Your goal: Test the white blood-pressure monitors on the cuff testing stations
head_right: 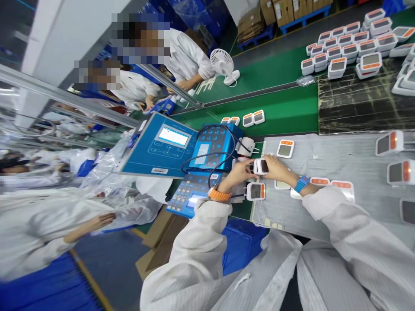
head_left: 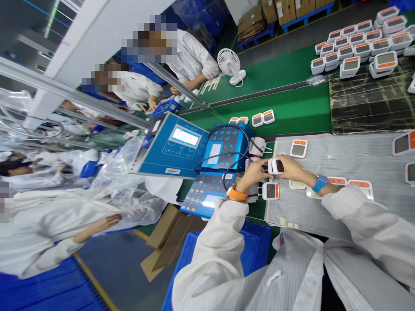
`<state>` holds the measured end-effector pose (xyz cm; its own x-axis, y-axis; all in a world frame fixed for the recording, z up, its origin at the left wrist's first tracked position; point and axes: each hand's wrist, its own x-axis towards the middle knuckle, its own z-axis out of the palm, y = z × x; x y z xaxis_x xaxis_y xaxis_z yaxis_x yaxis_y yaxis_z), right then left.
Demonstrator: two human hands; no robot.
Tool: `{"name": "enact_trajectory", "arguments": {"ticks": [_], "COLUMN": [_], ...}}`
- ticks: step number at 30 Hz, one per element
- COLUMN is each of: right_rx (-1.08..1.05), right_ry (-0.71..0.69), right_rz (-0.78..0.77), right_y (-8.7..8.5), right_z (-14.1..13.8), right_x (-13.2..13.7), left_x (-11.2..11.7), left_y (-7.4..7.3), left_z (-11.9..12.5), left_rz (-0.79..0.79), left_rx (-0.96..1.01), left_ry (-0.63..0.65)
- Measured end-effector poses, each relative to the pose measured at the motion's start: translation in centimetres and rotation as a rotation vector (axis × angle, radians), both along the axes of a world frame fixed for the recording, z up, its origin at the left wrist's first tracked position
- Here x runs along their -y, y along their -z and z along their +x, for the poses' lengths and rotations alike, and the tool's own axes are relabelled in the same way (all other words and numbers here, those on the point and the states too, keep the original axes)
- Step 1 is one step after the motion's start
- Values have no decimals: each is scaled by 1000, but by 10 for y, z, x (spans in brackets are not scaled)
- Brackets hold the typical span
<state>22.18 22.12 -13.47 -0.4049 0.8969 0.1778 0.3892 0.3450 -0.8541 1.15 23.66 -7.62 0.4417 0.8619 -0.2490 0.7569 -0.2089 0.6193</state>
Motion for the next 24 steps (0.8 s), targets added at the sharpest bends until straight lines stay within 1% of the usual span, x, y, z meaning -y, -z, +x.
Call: {"name": "enact_trajectory", "arguments": {"ticks": [4,7,9,11,12,14,16,17,19,21,23,24], "right_rx": [34,-49,-137,-187,-177,-81,54,108,158,89,-115,-248], "right_ry": [12,14,54,136,181,242,241,220,177,140,83,47], "right_rz": [-24,-58,-73,-67,-59,-48,-52,-58,-73,-97,-181,-263], "right_y": [1,-3,-8,-16,-20,-30,-40,-44,-50,-52,-51,-49], "right_z": [0,1,5,13,19,32,44,50,61,74,90,99], "right_x": [-3,1,6,11,15,21,28,31,38,45,50,53], "left_x": [0,-4,-6,-5,-3,6,17,22,30,31,28,26], "left_y": [1,0,-2,-6,-10,-18,-25,-28,-32,-33,-33,-33], "left_z": [8,11,10,8,7,12,24,33,55,76,91,96], "left_rz": [123,228,255,203,157,44,-59,-84,-56,29,75,72], "left_rx": [-180,-256,-279,-210,-130,98,306,368,406,394,392,396], "left_ry": [39,6,-29,-66,-77,-63,17,63,154,215,263,283]}}
